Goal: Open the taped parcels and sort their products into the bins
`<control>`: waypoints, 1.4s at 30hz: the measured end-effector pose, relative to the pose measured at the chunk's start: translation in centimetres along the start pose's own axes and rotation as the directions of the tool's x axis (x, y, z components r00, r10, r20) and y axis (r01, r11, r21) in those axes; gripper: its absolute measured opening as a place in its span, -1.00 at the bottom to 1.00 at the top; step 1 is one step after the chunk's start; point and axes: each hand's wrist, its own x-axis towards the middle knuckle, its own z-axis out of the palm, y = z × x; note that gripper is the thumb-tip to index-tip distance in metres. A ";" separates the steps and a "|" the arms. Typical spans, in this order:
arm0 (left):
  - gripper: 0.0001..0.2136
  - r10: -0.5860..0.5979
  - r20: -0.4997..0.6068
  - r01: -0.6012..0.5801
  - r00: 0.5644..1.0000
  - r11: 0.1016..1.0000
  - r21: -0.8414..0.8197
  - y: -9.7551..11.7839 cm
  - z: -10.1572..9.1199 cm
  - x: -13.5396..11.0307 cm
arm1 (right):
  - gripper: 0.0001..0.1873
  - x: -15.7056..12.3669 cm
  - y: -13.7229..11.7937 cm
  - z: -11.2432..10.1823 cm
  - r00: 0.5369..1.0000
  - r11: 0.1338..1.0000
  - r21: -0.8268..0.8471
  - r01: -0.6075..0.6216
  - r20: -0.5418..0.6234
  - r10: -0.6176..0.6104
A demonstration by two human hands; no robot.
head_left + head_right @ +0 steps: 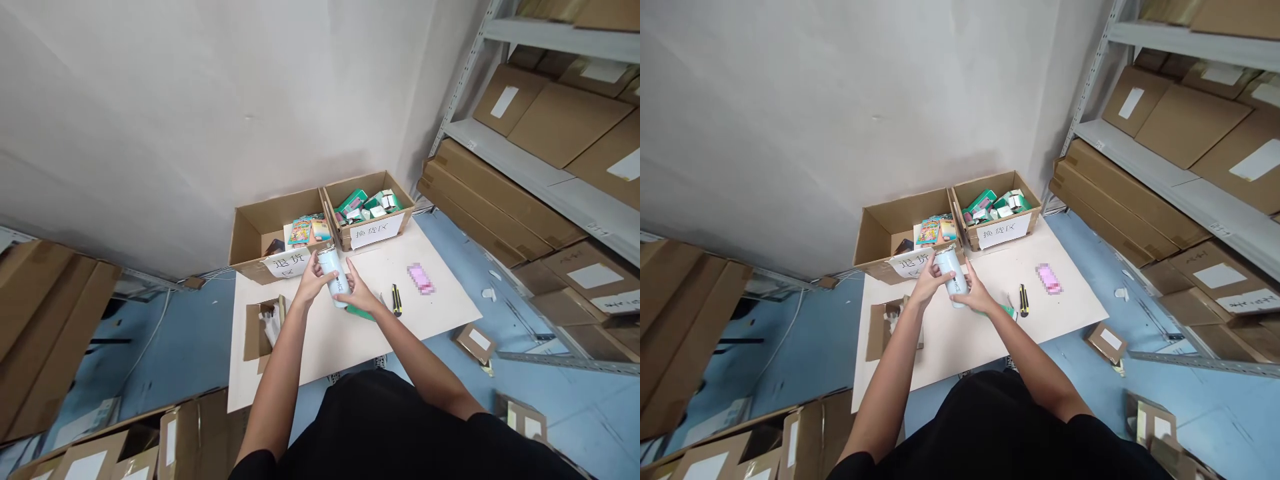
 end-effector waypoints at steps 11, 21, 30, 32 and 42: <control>0.32 -0.005 -0.018 0.007 1.000 0.996 0.092 -8.6 8.0 3.1 | -0.20 5.4 0.4 -8.7 0.974 0.876 -0.447 0.184 -0.038 -0.224; -0.29 -0.154 -0.029 0.150 0.988 0.870 0.469 -20.1 11.8 2.4 | -0.40 4.4 3.4 -17.6 0.922 0.799 -0.598 0.063 -0.272 -0.276; -0.49 -0.390 0.375 -0.291 0.841 0.259 0.921 -25.7 19.3 1.2 | -0.40 0.6 4.8 -21.9 0.838 0.781 -0.623 -0.038 -0.446 -0.314; -0.54 -0.386 0.377 -0.290 0.842 0.267 0.919 -25.5 19.0 1.6 | -0.42 -0.2 5.1 -22.0 0.829 0.783 -0.620 -0.051 -0.464 -0.313; -0.28 -0.147 0.214 -0.122 0.966 0.471 0.874 -19.7 7.2 1.3 | -0.47 0.4 5.7 -15.2 0.807 0.870 -0.492 0.042 -0.497 -0.320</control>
